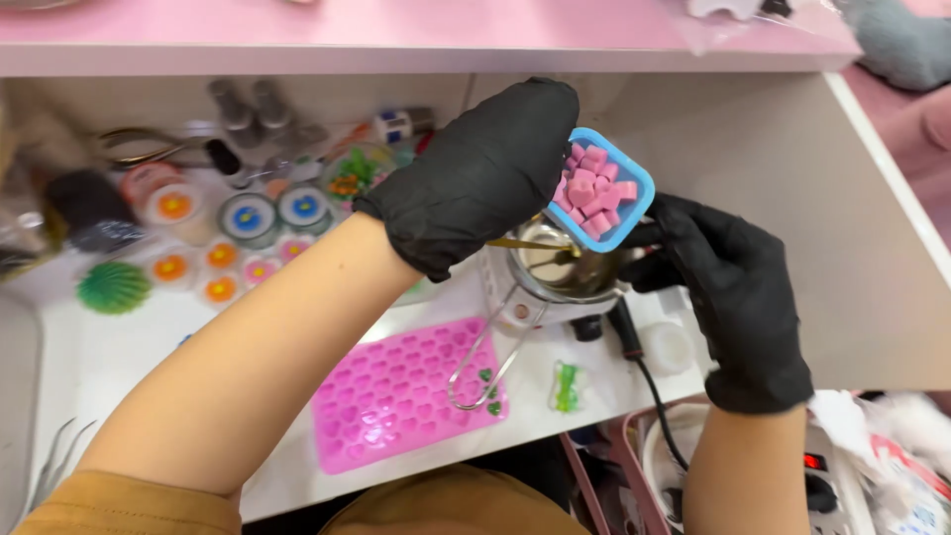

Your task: The person is melting wax on a small burner and pouring it into heart-shaped and flower-shaped molds.

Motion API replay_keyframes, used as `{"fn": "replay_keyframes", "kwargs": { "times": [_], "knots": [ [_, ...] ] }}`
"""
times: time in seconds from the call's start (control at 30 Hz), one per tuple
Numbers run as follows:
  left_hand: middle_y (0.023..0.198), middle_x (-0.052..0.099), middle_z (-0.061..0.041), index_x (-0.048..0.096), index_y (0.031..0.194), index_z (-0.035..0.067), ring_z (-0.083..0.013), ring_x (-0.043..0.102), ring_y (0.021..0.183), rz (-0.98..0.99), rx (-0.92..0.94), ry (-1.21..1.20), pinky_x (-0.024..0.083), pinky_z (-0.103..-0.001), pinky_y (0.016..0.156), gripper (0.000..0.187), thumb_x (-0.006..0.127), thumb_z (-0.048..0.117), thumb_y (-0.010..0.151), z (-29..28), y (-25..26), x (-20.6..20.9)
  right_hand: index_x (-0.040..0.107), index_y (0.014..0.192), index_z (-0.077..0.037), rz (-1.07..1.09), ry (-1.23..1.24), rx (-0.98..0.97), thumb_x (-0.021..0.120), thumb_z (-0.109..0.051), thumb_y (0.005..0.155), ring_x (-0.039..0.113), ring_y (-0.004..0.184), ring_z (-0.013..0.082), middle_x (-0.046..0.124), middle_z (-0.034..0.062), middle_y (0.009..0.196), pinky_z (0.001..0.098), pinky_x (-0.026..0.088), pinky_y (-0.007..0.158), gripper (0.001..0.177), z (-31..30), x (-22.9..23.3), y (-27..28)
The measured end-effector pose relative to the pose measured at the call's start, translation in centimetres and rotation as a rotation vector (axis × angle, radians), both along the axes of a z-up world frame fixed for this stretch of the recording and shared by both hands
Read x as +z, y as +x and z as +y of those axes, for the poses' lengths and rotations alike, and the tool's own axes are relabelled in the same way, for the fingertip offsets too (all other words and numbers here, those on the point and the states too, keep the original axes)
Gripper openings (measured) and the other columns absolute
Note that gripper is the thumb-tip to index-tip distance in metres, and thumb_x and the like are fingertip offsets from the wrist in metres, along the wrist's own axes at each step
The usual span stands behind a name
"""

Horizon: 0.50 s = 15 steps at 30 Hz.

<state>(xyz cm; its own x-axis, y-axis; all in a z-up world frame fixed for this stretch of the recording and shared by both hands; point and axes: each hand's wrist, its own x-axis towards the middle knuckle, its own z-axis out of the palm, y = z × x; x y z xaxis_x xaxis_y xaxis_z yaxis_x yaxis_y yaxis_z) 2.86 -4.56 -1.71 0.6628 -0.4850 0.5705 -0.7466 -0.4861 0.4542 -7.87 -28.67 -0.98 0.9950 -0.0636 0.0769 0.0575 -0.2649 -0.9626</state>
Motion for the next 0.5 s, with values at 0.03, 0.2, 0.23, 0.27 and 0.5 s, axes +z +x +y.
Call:
{"fn": "replay_keyframes", "kwargs": {
  "times": [0.03, 0.2, 0.23, 0.27, 0.5],
  "knots": [
    [0.099, 0.064, -0.023, 0.059, 0.098, 0.001, -0.0451, 0.064, 0.091, 0.013, -0.027, -0.032, 0.051, -0.052, 0.076, 0.010, 0.061, 0.004, 0.088, -1.1, 0.7, -0.7, 0.067, 0.133, 0.005, -0.003, -0.014, -0.017, 0.061, -0.017, 0.103, 0.072, 0.080, 0.0177, 0.075, 0.0123, 0.104, 0.0325, 0.059, 0.073, 0.037, -0.8, -0.4, 0.6],
    [0.099, 0.064, -0.025, 0.058, 0.101, -0.001, -0.0438, 0.065, 0.091, -0.019, -0.111, -0.132, 0.054, -0.049, 0.078, 0.013, 0.060, 0.004, 0.089, -4.4, 1.8, -2.8, 0.071, 0.127, 0.004, 0.001, 0.006, -0.075, 0.067, -0.015, 0.100, 0.069, 0.075, 0.0132, 0.075, 0.0086, 0.096, 0.0291, 0.057, 0.067, 0.032, -2.3, -1.7, 2.7],
    [0.097, 0.066, -0.023, 0.056, 0.100, 0.000, -0.0384, 0.069, 0.088, 0.142, -0.158, -0.204, 0.056, -0.046, 0.076, 0.011, 0.056, 0.008, 0.092, -4.8, 1.4, -2.2, 0.071, 0.124, 0.004, -0.002, 0.017, -0.086, 0.069, -0.013, 0.099, 0.067, 0.073, 0.0118, 0.074, 0.0074, 0.094, 0.0278, 0.055, 0.064, 0.030, -2.7, -2.2, 3.2],
    [0.095, 0.067, -0.020, 0.055, 0.098, 0.001, -0.0330, 0.073, 0.084, 0.304, -0.204, -0.272, 0.059, -0.043, 0.074, 0.011, 0.052, 0.011, 0.095, -5.1, 1.0, -1.6, 0.072, 0.122, 0.004, -0.005, 0.029, -0.097, 0.070, -0.011, 0.098, 0.066, 0.071, 0.0104, 0.074, 0.0063, 0.092, 0.0266, 0.053, 0.062, 0.028, -3.0, -2.7, 3.6],
    [0.099, 0.074, -0.021, 0.049, 0.087, -0.001, -0.0212, 0.074, 0.075, 1.159, -0.507, -0.840, 0.066, -0.036, 0.071, 0.037, 0.034, 0.025, 0.108, -6.1, -0.3, -1.7, 0.074, 0.118, 0.001, -0.118, -0.150, -0.177, 0.072, -0.008, 0.097, 0.069, 0.075, 0.0101, 0.077, 0.0056, 0.091, 0.0252, 0.053, 0.064, 0.022, -2.3, -3.9, 3.8]
  ]
}}
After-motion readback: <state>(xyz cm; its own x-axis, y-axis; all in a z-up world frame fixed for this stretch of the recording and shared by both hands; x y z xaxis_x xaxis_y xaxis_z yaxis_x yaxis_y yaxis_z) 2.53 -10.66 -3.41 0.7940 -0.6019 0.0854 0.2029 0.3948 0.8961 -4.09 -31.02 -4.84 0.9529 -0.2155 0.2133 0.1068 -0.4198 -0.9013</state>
